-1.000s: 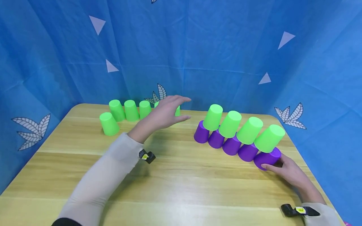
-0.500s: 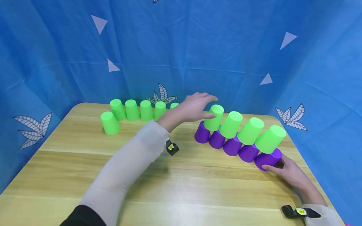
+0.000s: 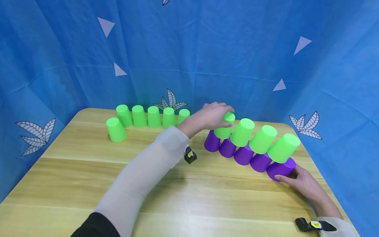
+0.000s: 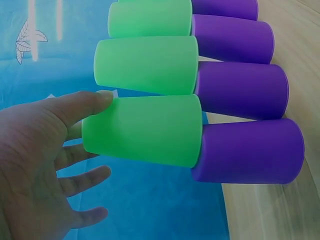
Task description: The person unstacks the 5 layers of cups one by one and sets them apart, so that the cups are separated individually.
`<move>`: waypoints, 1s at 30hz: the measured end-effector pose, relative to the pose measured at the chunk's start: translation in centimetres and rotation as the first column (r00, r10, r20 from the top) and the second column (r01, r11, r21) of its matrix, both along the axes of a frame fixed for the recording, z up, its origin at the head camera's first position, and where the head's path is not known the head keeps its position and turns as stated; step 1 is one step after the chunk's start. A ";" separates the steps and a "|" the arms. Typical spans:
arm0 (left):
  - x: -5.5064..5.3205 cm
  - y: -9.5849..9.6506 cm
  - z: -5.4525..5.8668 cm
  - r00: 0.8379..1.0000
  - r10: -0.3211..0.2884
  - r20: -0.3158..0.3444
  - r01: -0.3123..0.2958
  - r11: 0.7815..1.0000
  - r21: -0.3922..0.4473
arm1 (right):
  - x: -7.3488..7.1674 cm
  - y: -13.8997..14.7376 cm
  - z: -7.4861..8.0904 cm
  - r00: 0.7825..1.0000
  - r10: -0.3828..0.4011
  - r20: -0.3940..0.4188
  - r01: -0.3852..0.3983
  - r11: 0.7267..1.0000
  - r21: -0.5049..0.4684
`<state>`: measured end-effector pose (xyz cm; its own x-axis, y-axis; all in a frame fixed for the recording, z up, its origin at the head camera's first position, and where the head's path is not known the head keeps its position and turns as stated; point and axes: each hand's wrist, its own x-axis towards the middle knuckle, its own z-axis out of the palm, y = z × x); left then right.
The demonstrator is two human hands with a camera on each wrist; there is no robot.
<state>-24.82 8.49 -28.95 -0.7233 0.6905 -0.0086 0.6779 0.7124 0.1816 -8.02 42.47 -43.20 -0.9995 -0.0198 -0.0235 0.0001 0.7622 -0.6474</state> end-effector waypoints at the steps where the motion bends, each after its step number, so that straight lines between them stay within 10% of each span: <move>1: 0.0 0.0 0.0 1.000 0.000 -0.004 0.000 1.000 0.001 | 0.0 0.0 0.0 1.000 0.000 0.000 0.000 1.000 0.002; 12: -0.2 -1.6 0.3 0.999 0.004 -0.041 -0.001 0.998 0.068 | -0.3 0.0 -0.2 1.000 0.006 0.008 -0.006 1.000 0.029; 30: 1.8 -9.7 1.8 0.993 0.072 -0.092 -0.055 0.983 0.176 | -0.3 0.0 -0.1 1.000 0.005 0.002 -0.005 1.000 0.006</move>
<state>-23.06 -1.18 -27.16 -0.7574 0.6277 0.1797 0.6525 0.7183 0.2415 -8.29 42.48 -43.26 -0.9994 -0.0247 -0.0259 -0.0023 0.7660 -0.6429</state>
